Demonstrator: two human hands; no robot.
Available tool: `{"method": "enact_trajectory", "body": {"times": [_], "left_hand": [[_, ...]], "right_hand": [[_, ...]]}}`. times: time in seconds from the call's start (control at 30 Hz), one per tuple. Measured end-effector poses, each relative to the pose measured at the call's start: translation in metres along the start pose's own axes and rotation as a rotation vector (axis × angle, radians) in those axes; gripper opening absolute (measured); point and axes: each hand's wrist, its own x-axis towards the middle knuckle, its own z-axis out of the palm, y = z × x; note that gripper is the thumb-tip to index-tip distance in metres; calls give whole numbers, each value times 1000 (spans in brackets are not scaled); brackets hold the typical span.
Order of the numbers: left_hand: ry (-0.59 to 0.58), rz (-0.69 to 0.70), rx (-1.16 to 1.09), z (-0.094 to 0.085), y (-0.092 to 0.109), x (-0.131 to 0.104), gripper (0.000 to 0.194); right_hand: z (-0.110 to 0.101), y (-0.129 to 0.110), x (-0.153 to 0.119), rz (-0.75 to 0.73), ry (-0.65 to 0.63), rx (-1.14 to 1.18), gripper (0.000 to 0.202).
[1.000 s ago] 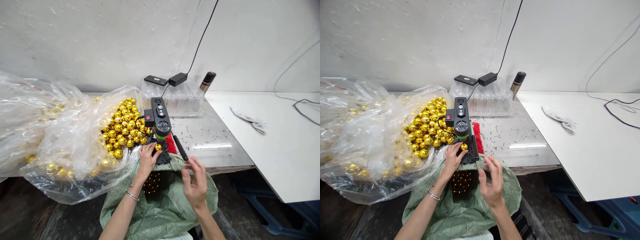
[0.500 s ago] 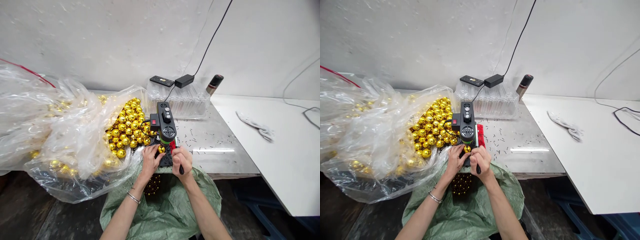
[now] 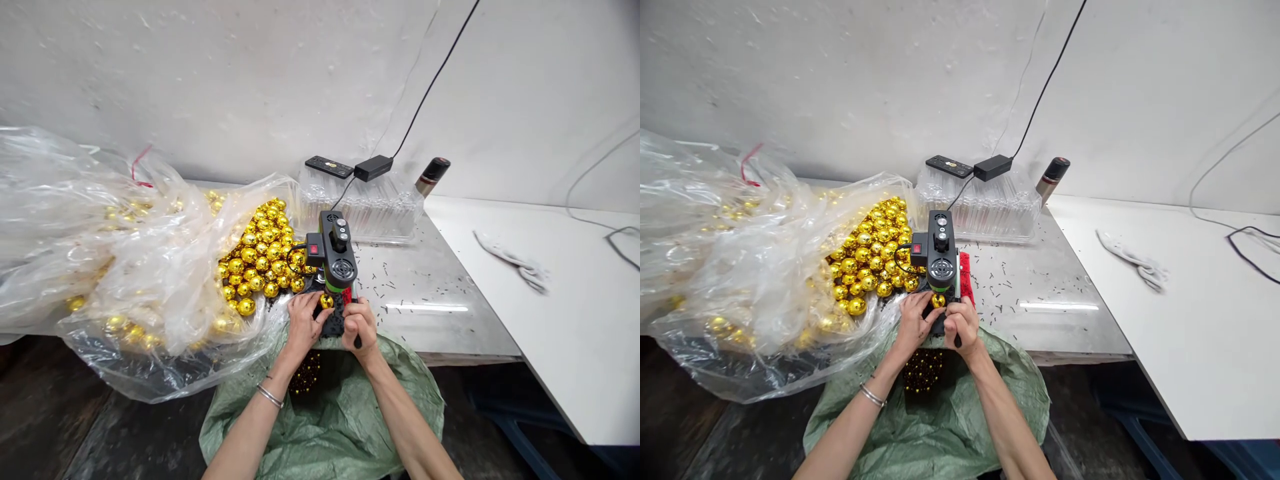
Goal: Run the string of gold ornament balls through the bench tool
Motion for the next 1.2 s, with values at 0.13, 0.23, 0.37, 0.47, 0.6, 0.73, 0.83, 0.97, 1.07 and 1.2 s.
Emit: {"method": "enact_trajectory", "body": {"times": [0.13,0.23,0.37,0.47,0.6,0.73,0.83,0.97,1.07,1.2], "left_hand": [[9,-5,-25,-1,0,0,29],[44,37,-47,-8,2,-17,31],[25,185,-12,-25,9,-47,47],[73,177,39,-38,10,-40,54],[249,-14,128,-44,-4,15,39],[127,-107,255,-43,-17,65,31],[62,-136,286,-47,-17,75,24],[131,-238,27,-62,-10,57,28],[137,-411,-388,-64,-4,32,38],[117,-520,-732,-42,3,4,44]], "right_hand": [[-13,-18,31,77,142,135,32],[-27,-35,61,239,125,187,33],[-33,-45,77,294,104,211,35],[-29,-43,70,279,133,192,34],[-25,-40,62,235,143,190,31],[-25,-39,62,196,135,186,27],[-26,-39,62,185,136,161,28],[-26,-40,63,186,126,151,28],[-27,-40,65,214,116,159,29],[-27,-41,68,243,133,167,29]]}}
